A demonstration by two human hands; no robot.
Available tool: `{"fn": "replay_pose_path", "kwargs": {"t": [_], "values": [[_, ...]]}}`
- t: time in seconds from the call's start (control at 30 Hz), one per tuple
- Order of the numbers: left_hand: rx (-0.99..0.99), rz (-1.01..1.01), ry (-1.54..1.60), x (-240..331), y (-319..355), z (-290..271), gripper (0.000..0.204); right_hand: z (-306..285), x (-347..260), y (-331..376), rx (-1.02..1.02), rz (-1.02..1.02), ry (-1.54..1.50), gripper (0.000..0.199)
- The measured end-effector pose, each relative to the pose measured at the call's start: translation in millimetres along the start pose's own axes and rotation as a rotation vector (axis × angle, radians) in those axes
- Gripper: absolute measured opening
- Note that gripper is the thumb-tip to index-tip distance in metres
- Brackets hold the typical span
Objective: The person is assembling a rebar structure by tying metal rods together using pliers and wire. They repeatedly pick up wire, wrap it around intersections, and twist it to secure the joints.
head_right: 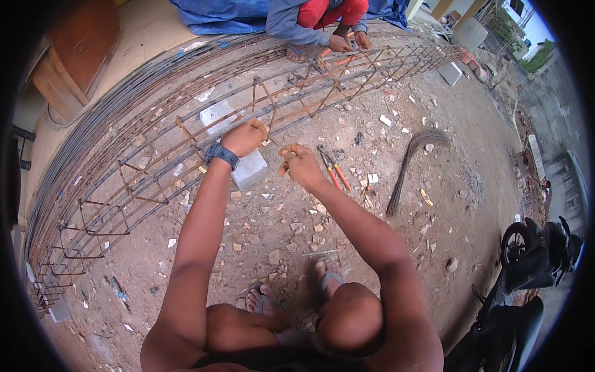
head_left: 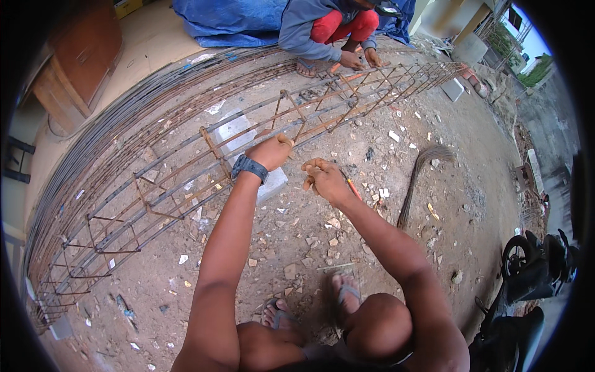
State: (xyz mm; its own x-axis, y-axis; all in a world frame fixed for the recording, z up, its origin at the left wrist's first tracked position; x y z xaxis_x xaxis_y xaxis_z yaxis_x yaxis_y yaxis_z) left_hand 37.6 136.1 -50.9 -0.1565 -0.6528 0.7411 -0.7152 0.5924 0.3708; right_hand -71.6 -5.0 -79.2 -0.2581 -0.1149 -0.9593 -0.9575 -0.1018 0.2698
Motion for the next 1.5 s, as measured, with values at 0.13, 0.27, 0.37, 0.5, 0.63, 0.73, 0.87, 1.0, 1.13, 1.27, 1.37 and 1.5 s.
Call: {"fn": "replay_pose_path", "kwargs": {"t": [0.13, 0.27, 0.37, 0.5, 0.63, 0.73, 0.87, 1.0, 1.13, 1.27, 1.37, 1.5], "values": [[0.031, 0.021, -0.008, 2.7, 4.4, 0.6, 0.04, 18.7, -11.2, -14.9, -0.057, -0.093, -0.301, 0.018], [-0.144, 0.148, 0.339, -2.0, -12.1, 8.4, 0.031, 25.8, -22.8, -35.3, -0.008, -0.142, -0.408, 0.019], [-0.18, 0.215, 0.473, -11.8, -32.3, 12.9, 0.022, 24.0, -13.3, -30.6, 0.022, -0.13, -0.35, 0.018], [-0.149, 0.178, 0.406, -12.9, -20.7, 1.9, 0.019, 34.0, -0.4, -28.3, 0.041, -0.206, -0.353, 0.016], [-0.083, 0.158, 0.45, 5.3, -7.1, 2.0, 0.019, 26.8, -6.8, -30.4, 0.007, -0.279, -0.471, 0.019], [0.056, 0.189, 0.345, -1.4, -1.0, -6.4, 0.024, 30.5, -4.1, -38.0, -0.019, -0.269, -0.569, 0.019], [0.253, -0.018, 0.122, 3.4, 15.8, -8.0, 0.031, 24.8, 4.0, -45.0, -0.011, -0.253, -0.646, 0.018], [0.46, 0.114, 0.105, 21.1, 30.8, -7.8, 0.022, 31.4, 3.6, -53.2, -0.055, -0.194, -0.839, 0.016], [0.516, 0.237, -0.015, 34.1, 42.1, -4.5, 0.016, 35.3, 3.7, -51.8, -0.013, -0.173, -0.897, 0.016], [0.558, 0.421, -0.231, 50.3, 54.7, -2.0, 0.016, 40.4, 4.9, -52.9, -0.013, -0.185, -0.937, 0.017], [0.512, 0.502, -0.312, 59.0, 58.0, 1.1, 0.016, 33.3, 8.6, -52.8, -0.011, -0.216, -0.902, 0.018], [0.249, 0.346, 0.221, 32.9, 41.7, -2.4, 0.026, 26.5, -0.6, -39.3, -0.012, -0.237, -0.763, 0.024]]}}
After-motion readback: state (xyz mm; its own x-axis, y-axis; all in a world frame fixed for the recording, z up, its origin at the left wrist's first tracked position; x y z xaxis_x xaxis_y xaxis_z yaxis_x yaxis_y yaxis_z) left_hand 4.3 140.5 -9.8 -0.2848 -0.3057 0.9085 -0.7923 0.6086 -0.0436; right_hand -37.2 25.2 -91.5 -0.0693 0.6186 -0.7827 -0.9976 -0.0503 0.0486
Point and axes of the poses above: each hand's wrist, its own y-axis away from the middle knuckle, its own z-axis out of the palm, x = y × z, the point moved 8 cm from there along -y, towards the middle knuckle, and after that the axes turned 15 degrees about -x, right-handed, at the moved point
